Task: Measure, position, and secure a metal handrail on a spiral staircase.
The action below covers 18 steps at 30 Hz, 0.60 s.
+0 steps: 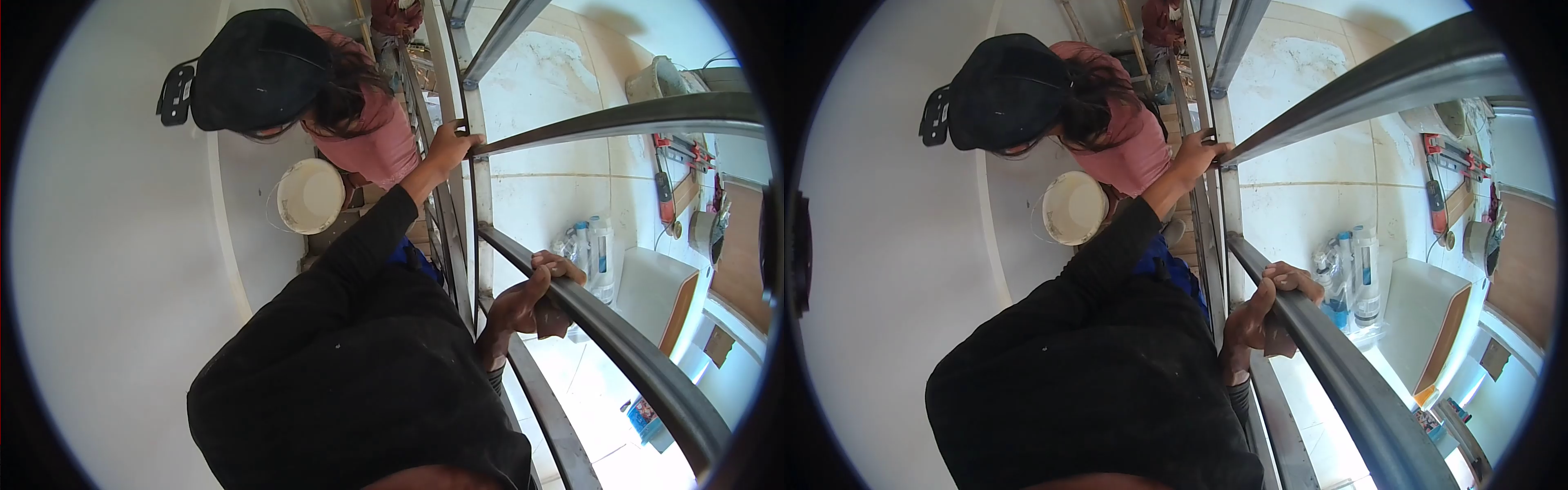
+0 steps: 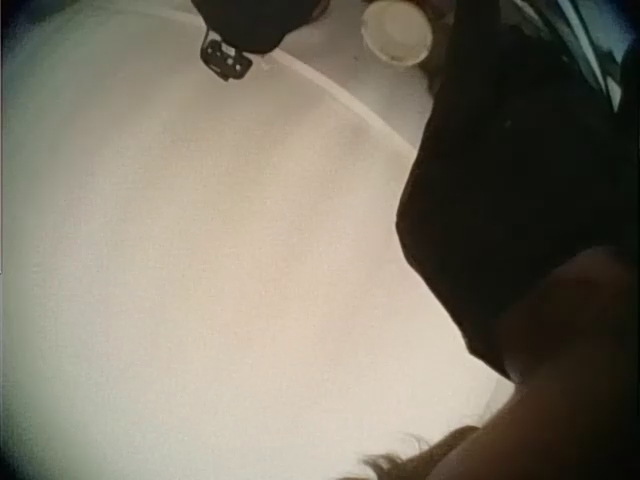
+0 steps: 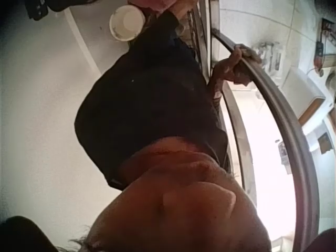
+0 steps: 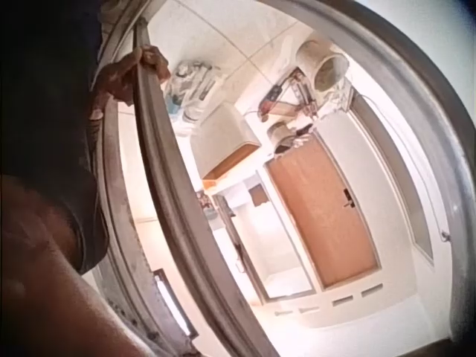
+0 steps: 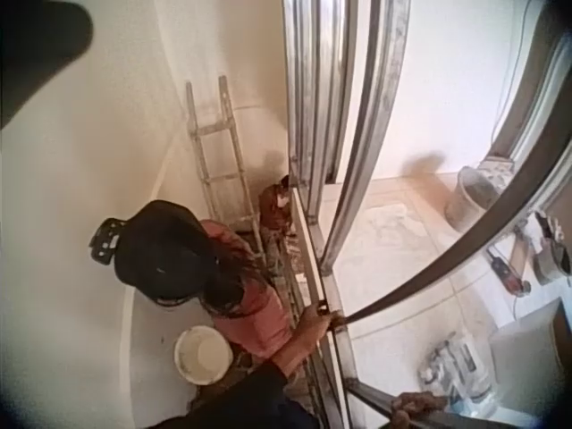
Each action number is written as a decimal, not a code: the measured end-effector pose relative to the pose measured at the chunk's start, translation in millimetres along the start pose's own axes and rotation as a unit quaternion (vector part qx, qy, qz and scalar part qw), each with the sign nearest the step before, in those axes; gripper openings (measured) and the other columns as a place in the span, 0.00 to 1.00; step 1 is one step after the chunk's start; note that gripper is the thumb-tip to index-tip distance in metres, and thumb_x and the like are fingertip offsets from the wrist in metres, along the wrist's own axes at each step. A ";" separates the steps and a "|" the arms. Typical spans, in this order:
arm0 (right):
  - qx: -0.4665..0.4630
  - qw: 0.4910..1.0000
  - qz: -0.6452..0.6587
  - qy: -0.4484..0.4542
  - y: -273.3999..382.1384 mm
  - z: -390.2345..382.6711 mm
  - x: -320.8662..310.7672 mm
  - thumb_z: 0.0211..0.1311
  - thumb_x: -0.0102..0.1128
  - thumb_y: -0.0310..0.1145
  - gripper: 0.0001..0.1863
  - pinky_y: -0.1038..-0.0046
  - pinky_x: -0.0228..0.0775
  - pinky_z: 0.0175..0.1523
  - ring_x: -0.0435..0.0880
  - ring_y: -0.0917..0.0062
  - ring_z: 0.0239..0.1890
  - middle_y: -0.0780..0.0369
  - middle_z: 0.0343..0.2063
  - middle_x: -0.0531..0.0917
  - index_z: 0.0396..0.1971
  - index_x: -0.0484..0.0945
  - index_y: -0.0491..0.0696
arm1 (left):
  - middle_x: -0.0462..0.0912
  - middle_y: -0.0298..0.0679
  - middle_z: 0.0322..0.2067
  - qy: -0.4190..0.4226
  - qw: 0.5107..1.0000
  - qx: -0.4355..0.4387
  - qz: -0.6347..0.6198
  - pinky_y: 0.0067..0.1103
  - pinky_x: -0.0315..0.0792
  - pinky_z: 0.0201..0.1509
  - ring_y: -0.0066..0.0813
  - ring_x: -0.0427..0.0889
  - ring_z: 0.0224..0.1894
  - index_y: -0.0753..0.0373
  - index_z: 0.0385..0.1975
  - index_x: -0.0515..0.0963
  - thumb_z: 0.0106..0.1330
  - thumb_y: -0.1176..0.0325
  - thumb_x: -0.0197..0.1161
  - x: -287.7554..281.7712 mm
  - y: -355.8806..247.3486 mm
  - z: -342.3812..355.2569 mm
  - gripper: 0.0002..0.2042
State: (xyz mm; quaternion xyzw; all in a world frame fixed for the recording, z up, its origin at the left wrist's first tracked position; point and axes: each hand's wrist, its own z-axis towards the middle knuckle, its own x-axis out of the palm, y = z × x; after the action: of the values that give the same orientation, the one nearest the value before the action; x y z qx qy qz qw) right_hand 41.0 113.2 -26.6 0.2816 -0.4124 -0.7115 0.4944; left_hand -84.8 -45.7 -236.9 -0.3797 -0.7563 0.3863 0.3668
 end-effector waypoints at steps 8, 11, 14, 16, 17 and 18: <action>-0.018 1.000 -0.001 -0.003 -3.9 -1.8 -3.0 0.63 0.67 0.22 0.10 0.69 0.81 0.39 0.80 0.71 0.33 0.59 0.32 0.76 0.35 0.71 0.40 | 0.88 0.40 0.32 0.066 0.992 -0.007 0.109 0.23 0.83 0.33 0.28 0.86 0.26 0.75 0.49 0.78 0.69 0.64 0.71 -16.0 -0.3 -2.7 0.19; -0.017 1.000 -0.015 0.002 -4.5 -1.1 -2.7 0.67 0.65 0.26 0.09 0.67 0.77 0.41 0.81 0.72 0.33 0.59 0.30 0.78 0.34 0.72 0.42 | 0.86 0.39 0.28 0.045 0.994 -0.088 0.056 0.21 0.79 0.34 0.25 0.87 0.30 0.71 0.39 0.84 0.67 0.64 0.69 -17.3 18.7 -13.7 0.13; -0.022 1.000 -0.008 -0.001 -6.4 -2.5 -4.2 0.67 0.64 0.25 0.08 0.67 0.77 0.41 0.81 0.72 0.32 0.59 0.30 0.78 0.34 0.72 0.42 | 0.86 0.40 0.31 0.037 0.982 -0.135 -0.125 0.21 0.80 0.36 0.25 0.87 0.30 0.71 0.43 0.82 0.70 0.61 0.67 -8.1 31.1 -64.1 0.16; -0.020 1.000 -0.014 0.006 -7.1 -3.1 -6.0 0.66 0.63 0.24 0.07 0.67 0.77 0.40 0.81 0.72 0.32 0.59 0.30 0.77 0.34 0.72 0.41 | 0.86 0.42 0.33 0.076 0.991 -0.100 -0.051 0.22 0.81 0.35 0.25 0.86 0.29 0.71 0.46 0.81 0.71 0.60 0.67 2.6 23.3 -94.9 0.18; -0.019 1.000 -0.014 0.004 -6.9 -3.5 -6.0 0.66 0.63 0.24 0.07 0.67 0.77 0.40 0.81 0.72 0.32 0.59 0.30 0.77 0.34 0.72 0.41 | 0.86 0.42 0.33 0.076 0.991 -0.101 -0.050 0.22 0.81 0.35 0.25 0.86 0.29 0.71 0.46 0.81 0.71 0.60 0.67 5.2 26.0 -97.4 0.18; -0.022 1.000 -0.012 0.005 -7.6 -3.0 -5.9 0.66 0.63 0.24 0.07 0.67 0.77 0.40 0.80 0.72 0.33 0.59 0.30 0.77 0.34 0.72 0.41 | 0.85 0.41 0.32 0.076 0.996 -0.057 -0.002 0.22 0.80 0.35 0.24 0.86 0.29 0.72 0.46 0.81 0.70 0.58 0.67 8.9 30.4 -97.8 0.19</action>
State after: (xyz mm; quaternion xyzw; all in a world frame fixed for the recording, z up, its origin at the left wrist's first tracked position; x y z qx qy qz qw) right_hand 41.9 119.0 -34.7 0.2793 -0.3903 -0.7251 0.4939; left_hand 3.0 4.4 -218.5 -0.4267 -0.7478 0.3122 0.4016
